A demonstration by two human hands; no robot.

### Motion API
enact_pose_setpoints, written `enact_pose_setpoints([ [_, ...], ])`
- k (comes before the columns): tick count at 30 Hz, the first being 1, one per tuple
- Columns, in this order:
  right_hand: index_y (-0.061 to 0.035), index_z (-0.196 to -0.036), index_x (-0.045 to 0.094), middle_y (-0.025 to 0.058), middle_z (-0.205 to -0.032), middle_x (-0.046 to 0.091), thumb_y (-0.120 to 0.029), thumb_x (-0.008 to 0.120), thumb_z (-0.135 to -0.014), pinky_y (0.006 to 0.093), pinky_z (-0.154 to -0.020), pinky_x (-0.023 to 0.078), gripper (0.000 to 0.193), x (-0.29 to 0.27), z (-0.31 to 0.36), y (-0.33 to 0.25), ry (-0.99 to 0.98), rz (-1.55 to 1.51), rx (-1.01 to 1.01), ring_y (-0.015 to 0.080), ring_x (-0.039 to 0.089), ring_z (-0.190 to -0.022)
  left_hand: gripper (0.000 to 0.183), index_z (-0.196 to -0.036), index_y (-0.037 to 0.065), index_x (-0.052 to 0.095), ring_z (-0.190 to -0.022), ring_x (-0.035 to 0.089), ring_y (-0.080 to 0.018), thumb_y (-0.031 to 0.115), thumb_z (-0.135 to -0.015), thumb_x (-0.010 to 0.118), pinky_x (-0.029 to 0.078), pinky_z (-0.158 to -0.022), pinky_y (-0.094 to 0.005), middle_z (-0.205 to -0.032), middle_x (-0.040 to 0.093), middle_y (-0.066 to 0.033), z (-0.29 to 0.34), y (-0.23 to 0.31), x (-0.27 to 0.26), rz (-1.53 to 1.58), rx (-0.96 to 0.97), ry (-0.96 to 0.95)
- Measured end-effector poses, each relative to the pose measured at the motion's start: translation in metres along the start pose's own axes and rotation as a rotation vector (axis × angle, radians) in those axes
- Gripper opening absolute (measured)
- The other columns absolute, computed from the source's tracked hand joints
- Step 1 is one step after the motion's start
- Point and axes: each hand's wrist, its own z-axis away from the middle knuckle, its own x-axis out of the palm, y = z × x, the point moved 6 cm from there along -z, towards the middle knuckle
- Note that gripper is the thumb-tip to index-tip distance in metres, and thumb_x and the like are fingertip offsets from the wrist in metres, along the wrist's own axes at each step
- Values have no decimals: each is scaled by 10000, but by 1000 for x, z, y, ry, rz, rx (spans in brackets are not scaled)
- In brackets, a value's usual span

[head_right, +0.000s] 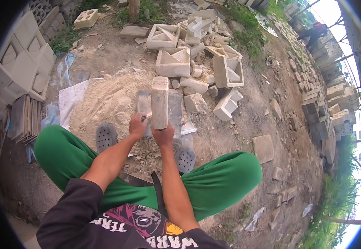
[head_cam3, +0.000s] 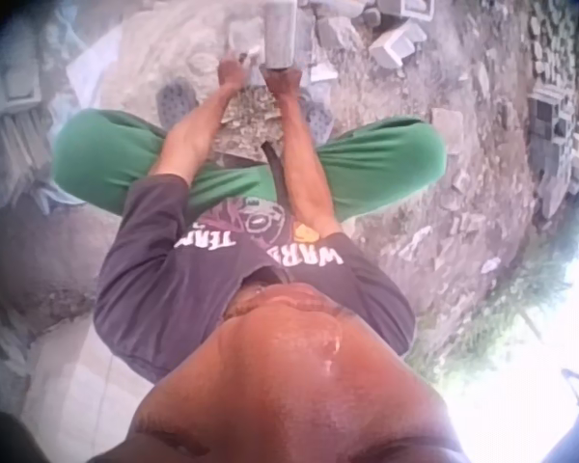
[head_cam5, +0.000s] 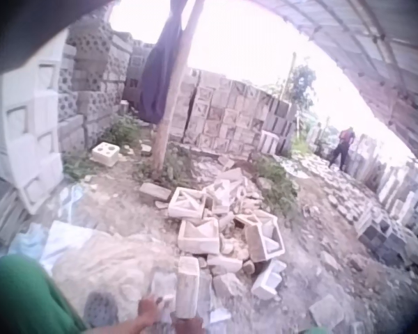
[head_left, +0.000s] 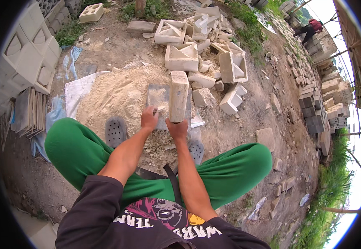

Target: The person shapes blocks of material using a tool. They rub the tool against the surface of a block placed on a flat stone, causing dust to accumulate, then move the shaped pieces aside into a pile of similar blocks.

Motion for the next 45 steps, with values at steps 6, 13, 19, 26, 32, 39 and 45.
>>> enact_pose_setpoints([
  [6,23,-777,708,121,-674,699,-274,780,-682,374,-571,525,320,18,37,98,-110,166,477,228,686,-570,203,-974,78,677,-975,620,-343,69,-771,684,507,-876,-426,-1013,670,-122,-1,16,1,31,-14,-56],
  [13,50,-964,701,144,-775,718,-263,768,-707,365,-560,569,410,23,44,102,-160,121,608,237,698,-580,152,-951,82,677,-971,617,-346,113,-803,695,502,-868,-439,-974,673,-121,-5,10,-6,3,-34,-43],
  [19,75,-985,672,134,-763,708,-229,764,-717,359,-547,563,415,26,42,107,-148,-32,591,224,701,-582,189,-959,74,675,-984,614,-352,235,-859,692,501,-865,-446,-980,670,-130,-5,20,-2,-14,-78,-91],
  [26,48,-943,678,116,-728,695,-211,767,-718,355,-520,538,355,22,21,78,-66,146,381,204,664,-525,284,-1070,75,706,-1024,619,-364,261,-855,694,505,-895,-443,-1047,664,-173,-5,8,10,-59,-68,-69],
  [32,8,-953,669,195,-808,708,-187,785,-702,419,-670,553,339,-18,-8,-33,111,-36,-93,365,716,-773,283,-1053,66,720,-1005,627,-365,266,-853,709,508,-887,-434,-1040,660,-169,7,4,3,-31,-19,-52],
  [39,43,-848,697,190,-789,716,-256,789,-694,410,-659,560,349,15,17,49,3,193,88,332,725,-746,256,-1044,89,730,-979,632,-354,271,-864,712,513,-869,-430,-1047,662,-146,2,7,9,-99,-25,-72],
  [45,107,-804,666,162,-726,696,-266,774,-697,358,-502,533,403,19,27,103,-78,-58,579,248,695,-576,231,-1028,118,738,-1015,618,-308,262,-847,729,502,-894,-416,-1056,673,-92,-2,13,6,-138,-14,-69],
])
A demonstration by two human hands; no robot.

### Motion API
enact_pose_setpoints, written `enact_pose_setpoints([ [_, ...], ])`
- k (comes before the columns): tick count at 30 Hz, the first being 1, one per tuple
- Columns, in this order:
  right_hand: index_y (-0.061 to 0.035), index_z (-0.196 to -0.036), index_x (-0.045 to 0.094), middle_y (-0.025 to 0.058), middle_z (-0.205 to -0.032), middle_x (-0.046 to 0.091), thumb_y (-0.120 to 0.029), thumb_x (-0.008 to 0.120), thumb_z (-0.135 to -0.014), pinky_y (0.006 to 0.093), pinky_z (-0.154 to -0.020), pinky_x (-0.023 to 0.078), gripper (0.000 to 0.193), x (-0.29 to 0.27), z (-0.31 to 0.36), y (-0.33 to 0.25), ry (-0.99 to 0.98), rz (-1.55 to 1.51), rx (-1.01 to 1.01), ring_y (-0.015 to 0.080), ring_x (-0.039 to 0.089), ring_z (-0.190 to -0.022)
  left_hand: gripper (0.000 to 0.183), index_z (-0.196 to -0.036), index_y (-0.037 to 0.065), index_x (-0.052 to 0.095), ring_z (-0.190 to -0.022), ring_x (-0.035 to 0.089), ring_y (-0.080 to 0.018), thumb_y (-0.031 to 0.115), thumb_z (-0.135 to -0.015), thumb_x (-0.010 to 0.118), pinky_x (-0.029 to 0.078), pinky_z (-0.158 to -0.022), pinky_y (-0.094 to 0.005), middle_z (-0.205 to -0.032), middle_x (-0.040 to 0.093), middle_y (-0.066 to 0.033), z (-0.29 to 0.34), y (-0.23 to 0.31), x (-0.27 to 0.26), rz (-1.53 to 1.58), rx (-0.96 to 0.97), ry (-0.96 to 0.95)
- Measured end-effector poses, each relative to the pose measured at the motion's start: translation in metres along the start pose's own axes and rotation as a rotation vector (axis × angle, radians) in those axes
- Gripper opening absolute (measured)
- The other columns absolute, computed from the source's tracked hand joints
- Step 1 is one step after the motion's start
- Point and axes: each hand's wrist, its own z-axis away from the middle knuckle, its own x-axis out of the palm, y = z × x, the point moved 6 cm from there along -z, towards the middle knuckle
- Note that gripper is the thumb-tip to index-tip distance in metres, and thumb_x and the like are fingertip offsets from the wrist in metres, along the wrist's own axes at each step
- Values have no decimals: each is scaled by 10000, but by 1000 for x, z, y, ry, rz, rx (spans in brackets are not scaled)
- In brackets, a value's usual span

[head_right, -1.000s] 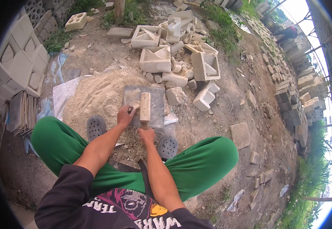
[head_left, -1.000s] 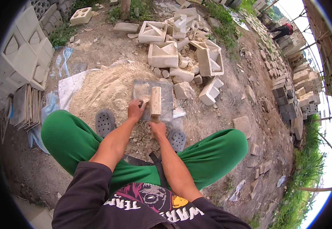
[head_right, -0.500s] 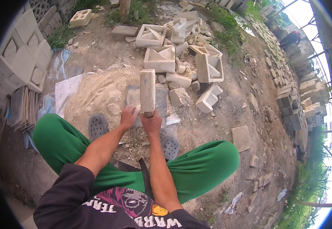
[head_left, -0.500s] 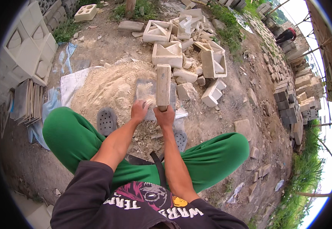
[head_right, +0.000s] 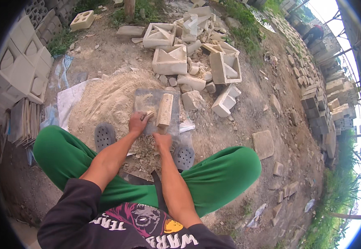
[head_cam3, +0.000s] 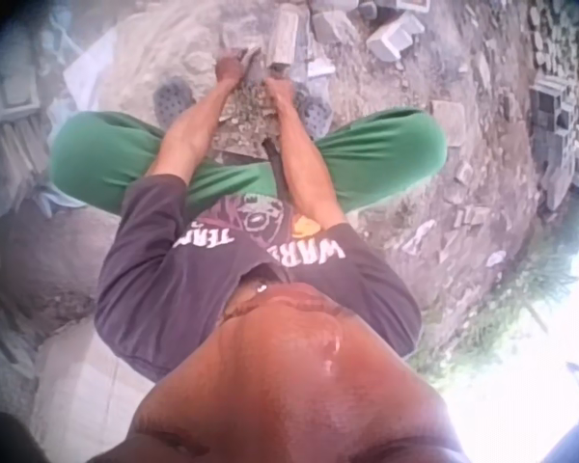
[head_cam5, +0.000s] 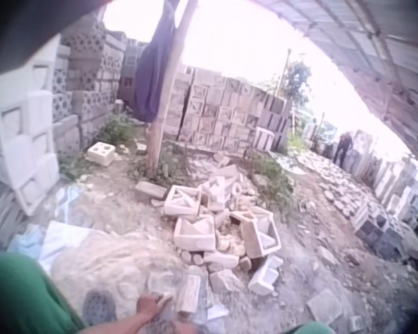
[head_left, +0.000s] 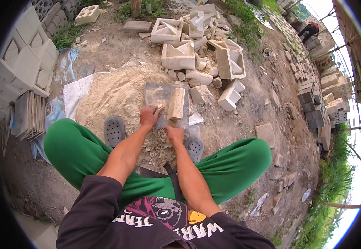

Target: The person shapes blocks of material using a tool. They rub the tool against the surface of a block placed on a flat stone, causing dust to accumulate, then move the shaped pieces aside into a pile of similar blocks.

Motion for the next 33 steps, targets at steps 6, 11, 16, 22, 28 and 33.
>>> enact_pose_setpoints([
  [6,70,-949,706,199,-816,729,-319,781,-660,374,-643,566,490,0,-5,22,30,104,122,294,730,-677,212,-1027,136,752,-1047,590,-300,271,-878,684,485,-927,-409,-1054,676,-64,3,-1,-5,23,-5,26],
  [11,79,-946,696,198,-834,723,-310,795,-676,374,-636,557,484,13,-8,30,-58,-101,98,254,715,-656,208,-1025,127,748,-1050,597,-301,263,-896,658,480,-934,-415,-1077,682,-69,5,-5,-8,46,37,75],
  [16,60,-934,630,99,-764,634,-136,787,-748,337,-479,537,312,16,-14,33,-75,-184,118,210,638,-554,214,-1029,113,741,-1066,601,-313,260,-907,644,477,-948,-419,-1101,684,-89,6,-5,-11,42,8,64],
  [22,73,-949,622,106,-780,636,-130,786,-751,341,-479,542,328,19,-16,33,-63,-141,121,214,644,-571,238,-1069,111,727,-1083,604,-313,272,-913,645,474,-964,-414,-1112,684,-102,4,-13,-11,67,14,107],
  [28,86,-964,613,116,-797,637,-136,788,-751,344,-478,543,354,16,-11,29,-75,-146,154,218,642,-570,233,-1069,116,723,-1083,608,-303,276,-923,638,470,-959,-413,-1104,684,-92,5,-9,-12,92,-9,104],
  [33,91,-976,616,120,-802,635,-140,786,-752,344,-474,537,364,20,-17,36,-72,-151,139,220,644,-568,238,-1071,124,720,-1077,607,-304,295,-931,632,468,-956,-417,-1093,683,-92,5,-12,-13,83,-17,107],
])
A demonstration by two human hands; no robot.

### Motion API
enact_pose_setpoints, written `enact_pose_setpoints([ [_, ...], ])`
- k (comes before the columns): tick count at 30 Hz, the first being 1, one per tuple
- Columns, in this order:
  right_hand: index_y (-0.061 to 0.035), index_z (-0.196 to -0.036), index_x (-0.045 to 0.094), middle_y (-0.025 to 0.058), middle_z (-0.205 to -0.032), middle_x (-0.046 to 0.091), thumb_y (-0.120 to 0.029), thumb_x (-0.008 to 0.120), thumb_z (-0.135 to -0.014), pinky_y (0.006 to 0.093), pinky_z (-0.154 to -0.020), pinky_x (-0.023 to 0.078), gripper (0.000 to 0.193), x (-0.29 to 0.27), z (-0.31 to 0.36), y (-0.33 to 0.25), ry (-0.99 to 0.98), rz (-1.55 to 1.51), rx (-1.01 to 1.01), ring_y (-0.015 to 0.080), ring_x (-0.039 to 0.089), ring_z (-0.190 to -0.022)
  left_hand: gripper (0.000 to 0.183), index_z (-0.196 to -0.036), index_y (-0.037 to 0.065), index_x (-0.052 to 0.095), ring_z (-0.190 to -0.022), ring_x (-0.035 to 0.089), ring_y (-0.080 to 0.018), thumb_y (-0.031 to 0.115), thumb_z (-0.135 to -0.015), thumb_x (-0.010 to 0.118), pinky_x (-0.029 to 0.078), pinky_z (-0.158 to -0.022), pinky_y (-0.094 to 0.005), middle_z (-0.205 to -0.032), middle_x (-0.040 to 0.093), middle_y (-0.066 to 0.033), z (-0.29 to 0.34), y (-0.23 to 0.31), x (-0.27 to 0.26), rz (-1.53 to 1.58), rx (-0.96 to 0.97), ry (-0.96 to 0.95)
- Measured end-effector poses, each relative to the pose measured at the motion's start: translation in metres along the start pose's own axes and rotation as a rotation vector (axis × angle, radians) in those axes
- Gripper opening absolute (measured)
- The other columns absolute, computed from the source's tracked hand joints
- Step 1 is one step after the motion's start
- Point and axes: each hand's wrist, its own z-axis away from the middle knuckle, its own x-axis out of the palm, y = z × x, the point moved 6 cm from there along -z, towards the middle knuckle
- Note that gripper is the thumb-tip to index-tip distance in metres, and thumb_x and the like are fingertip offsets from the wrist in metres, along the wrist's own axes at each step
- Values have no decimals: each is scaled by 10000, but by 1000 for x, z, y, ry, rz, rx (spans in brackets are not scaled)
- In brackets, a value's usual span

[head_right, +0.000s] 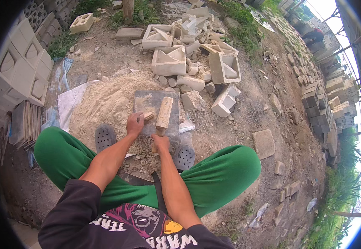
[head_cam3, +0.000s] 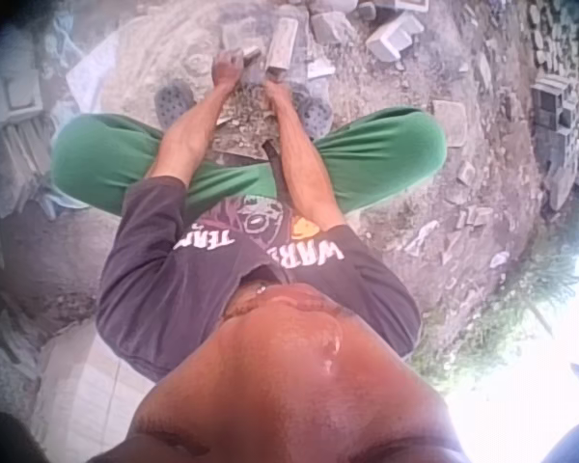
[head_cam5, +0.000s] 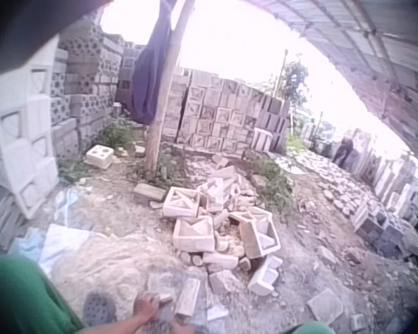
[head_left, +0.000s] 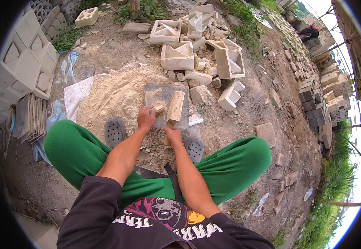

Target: The person shapes blocks of material using a tool. They rub the tool against the surface of a block placed on a flat stone, causing dust to accumulate, then move the shaped pieces aside into a pile of similar blocks.

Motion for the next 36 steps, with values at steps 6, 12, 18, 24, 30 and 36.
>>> enact_pose_setpoints([
  [6,94,-990,627,114,-791,633,-146,779,-758,343,-473,532,367,4,-8,7,4,29,-30,221,642,-561,242,-1071,128,721,-1084,602,-306,306,-934,628,469,-955,-417,-1098,678,-96,0,-4,-2,13,7,5],
  [12,104,-990,635,126,-806,648,-166,792,-738,339,-485,538,401,-9,-19,12,63,92,-65,223,647,-564,239,-1072,125,719,-1077,604,-315,291,-929,625,471,-952,-422,-1087,681,-101,0,10,3,20,11,-3],
  [18,76,-991,699,210,-920,733,-364,805,-672,393,-752,560,553,-6,3,-2,48,150,-14,311,733,-824,250,-1096,125,713,-1066,598,-321,253,-900,625,471,-945,-432,-1083,677,-115,-4,6,8,11,104,-29],
  [24,124,-970,635,153,-797,684,-147,769,-723,341,-486,531,392,-5,27,-27,40,-4,-117,222,666,-545,371,-1207,135,671,-1048,607,-358,217,-846,650,488,-936,-448,-1142,645,-140,-8,23,26,-204,220,-276],
  [30,132,-951,628,131,-749,683,-172,756,-739,338,-499,531,392,-11,23,-33,75,63,-158,221,670,-526,447,-1208,110,647,-1073,618,-372,290,-803,705,512,-900,-457,-1121,644,-198,-18,9,27,-104,-247,-183],
  [36,72,-946,660,140,-731,696,-221,756,-753,348,-527,532,364,-10,36,-69,255,103,-553,208,682,-545,447,-1020,46,630,-924,673,-377,416,-801,750,514,-838,-450,-957,701,-197,-28,-49,33,119,-551,-37],
])
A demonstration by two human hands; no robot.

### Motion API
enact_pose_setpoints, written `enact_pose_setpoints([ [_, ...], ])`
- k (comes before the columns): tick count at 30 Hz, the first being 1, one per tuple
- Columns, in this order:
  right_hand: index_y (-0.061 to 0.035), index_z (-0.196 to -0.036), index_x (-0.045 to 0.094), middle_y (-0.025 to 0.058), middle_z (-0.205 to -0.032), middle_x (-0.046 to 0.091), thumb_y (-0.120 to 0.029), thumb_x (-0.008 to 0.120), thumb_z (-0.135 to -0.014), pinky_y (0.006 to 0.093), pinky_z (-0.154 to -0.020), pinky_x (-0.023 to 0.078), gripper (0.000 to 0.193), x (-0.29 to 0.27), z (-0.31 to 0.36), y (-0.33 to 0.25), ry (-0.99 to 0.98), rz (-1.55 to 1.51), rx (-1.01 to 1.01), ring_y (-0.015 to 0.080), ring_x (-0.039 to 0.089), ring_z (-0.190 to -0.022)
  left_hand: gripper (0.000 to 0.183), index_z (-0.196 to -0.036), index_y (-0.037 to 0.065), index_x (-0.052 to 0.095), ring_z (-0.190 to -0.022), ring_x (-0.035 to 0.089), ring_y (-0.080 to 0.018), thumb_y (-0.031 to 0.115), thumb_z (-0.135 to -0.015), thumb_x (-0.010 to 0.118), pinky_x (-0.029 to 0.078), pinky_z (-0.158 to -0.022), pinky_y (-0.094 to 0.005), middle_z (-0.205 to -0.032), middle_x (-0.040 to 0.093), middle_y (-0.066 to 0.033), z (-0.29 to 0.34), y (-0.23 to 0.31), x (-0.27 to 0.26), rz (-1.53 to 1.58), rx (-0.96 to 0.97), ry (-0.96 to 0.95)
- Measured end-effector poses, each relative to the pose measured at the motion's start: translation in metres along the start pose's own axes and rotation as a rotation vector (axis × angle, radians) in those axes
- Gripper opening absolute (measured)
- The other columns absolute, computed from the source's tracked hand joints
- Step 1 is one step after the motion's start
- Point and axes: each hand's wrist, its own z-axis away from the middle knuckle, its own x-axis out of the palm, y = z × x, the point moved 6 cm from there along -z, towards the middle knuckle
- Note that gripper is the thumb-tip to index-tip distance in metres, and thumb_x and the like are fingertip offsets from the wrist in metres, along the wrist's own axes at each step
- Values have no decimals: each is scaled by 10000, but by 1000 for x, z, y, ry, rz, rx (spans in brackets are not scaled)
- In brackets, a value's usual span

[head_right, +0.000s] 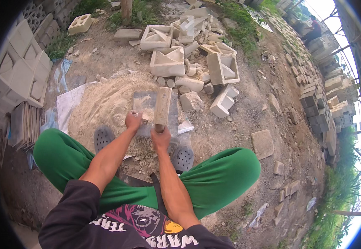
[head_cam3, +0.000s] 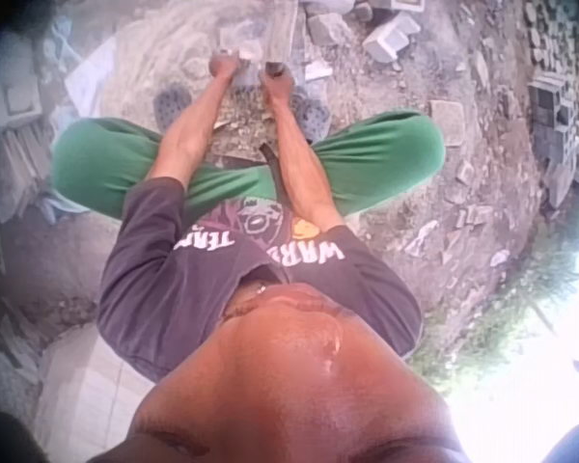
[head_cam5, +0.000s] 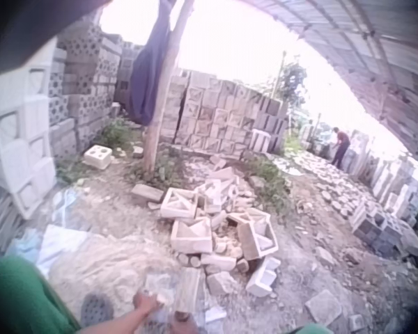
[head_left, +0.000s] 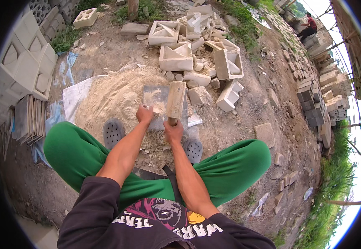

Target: The person shapes blocks of material using a tool. They rub the tool against the surface of a block placed on a flat stone, causing dust to accumulate, then move the shaped pieces aside into a pile of similar blocks.

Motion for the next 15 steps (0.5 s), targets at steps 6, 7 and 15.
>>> enact_pose_setpoints([
  [6,40,-866,678,150,-736,706,-253,762,-747,359,-569,537,327,-6,-3,-22,-12,15,-120,202,693,-588,456,-961,34,618,-632,696,-243,458,-848,740,545,-649,-372,-840,703,-155,17,3,-6,-62,-27,-52],
  [7,21,-900,698,192,-822,714,-303,773,-723,410,-677,537,377,-2,1,-13,-48,73,-5,302,698,-750,456,-961,34,618,-632,696,-243,458,-848,740,545,-649,-372,-840,703,-155,20,5,-11,-61,-27,-49],
  [15,-19,-1006,719,185,-872,737,-429,753,-683,424,-748,556,523,5,23,27,-172,438,166,359,719,-784,446,-976,65,657,-964,653,-361,497,-873,689,514,-832,-457,-1052,671,-168,34,23,-32,-264,107,11],
])
